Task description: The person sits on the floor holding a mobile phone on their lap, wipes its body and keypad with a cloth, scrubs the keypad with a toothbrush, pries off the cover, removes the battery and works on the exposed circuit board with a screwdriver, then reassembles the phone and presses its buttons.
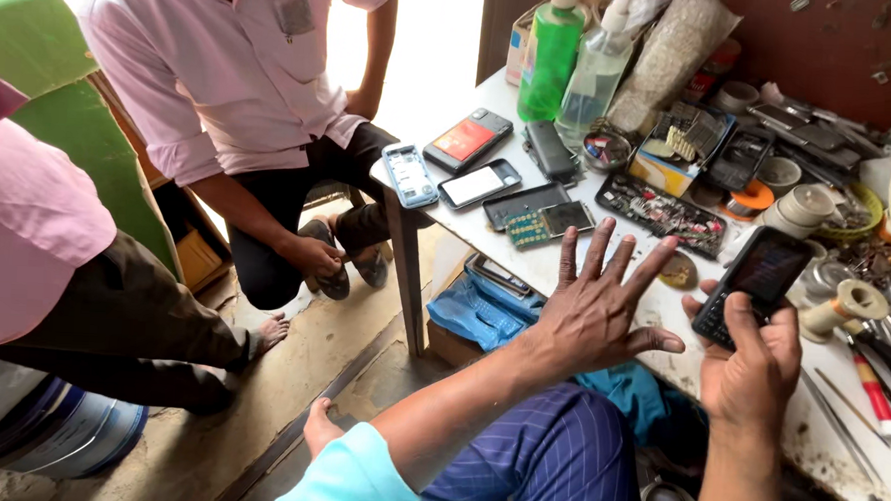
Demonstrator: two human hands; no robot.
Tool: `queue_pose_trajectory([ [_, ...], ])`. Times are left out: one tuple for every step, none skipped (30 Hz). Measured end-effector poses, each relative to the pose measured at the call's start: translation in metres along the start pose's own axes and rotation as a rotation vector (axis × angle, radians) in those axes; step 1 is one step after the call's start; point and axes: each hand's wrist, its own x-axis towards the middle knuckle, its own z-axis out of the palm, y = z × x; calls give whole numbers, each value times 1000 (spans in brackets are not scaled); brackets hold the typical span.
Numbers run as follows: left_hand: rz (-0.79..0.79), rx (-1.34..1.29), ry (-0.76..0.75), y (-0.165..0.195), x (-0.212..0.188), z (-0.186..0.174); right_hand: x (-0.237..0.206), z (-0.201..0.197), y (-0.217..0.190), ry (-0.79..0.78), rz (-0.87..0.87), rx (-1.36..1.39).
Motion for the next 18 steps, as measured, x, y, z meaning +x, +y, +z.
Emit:
queue_pose_trajectory([
  [-29, -21, -49, -2, 3, 4, 0, 0, 1, -12, -5, 1],
  [-53, -51, -103, -2, 5, 9, 0, -1, 0, -16, -12, -4],
  [-48, -55, -94, -2, 3, 13, 0, -1, 0, -17, -7, -1],
  [-35, -67, -88, -5, -4, 14, -1, -1, -1, -11, -6, -3],
  [-16, -82, -86, -6, -10, 16, -2, -1, -2, -24, -4, 10],
  [2, -142, -40, -7, -17, 16, -4, 0, -3, -33, -3, 26],
  [13, -202, 0, -7, -26, 16, -6, 1, -5, -17, -6, 15],
  [22, -180, -16, -6, -33, 15, -8, 3, -7, -3, -5, 6],
  [26, -153, -27, -5, -39, 13, -10, 5, -9, 14, -11, -1],
  [25, -117, -34, -6, -42, 11, -11, 8, -10, 23, -16, -3],
  [40, -118, -35, -6, -43, 8, -12, 10, -12, 23, -20, -1],
  [47, -117, -34, -7, -45, 6, -13, 12, -14, 30, -14, -9],
  [51, -115, -30, -6, -45, 4, -13, 14, -15, 33, -8, -17],
  [26, -91, 10, -5, -44, 2, -12, 16, -17, 32, -8, -24],
  [3, -68, 51, -4, -43, 2, -12, 18, -18, 28, -8, -14],
  [-17, -47, 90, -3, -42, 2, -12, 18, -19, 27, -10, -4],
  [-53, -68, 89, -2, -41, 2, -11, 19, -20, 29, -10, 5],
  [-92, -90, 85, -1, -42, 3, -11, 18, -20, 34, -6, 0],
])
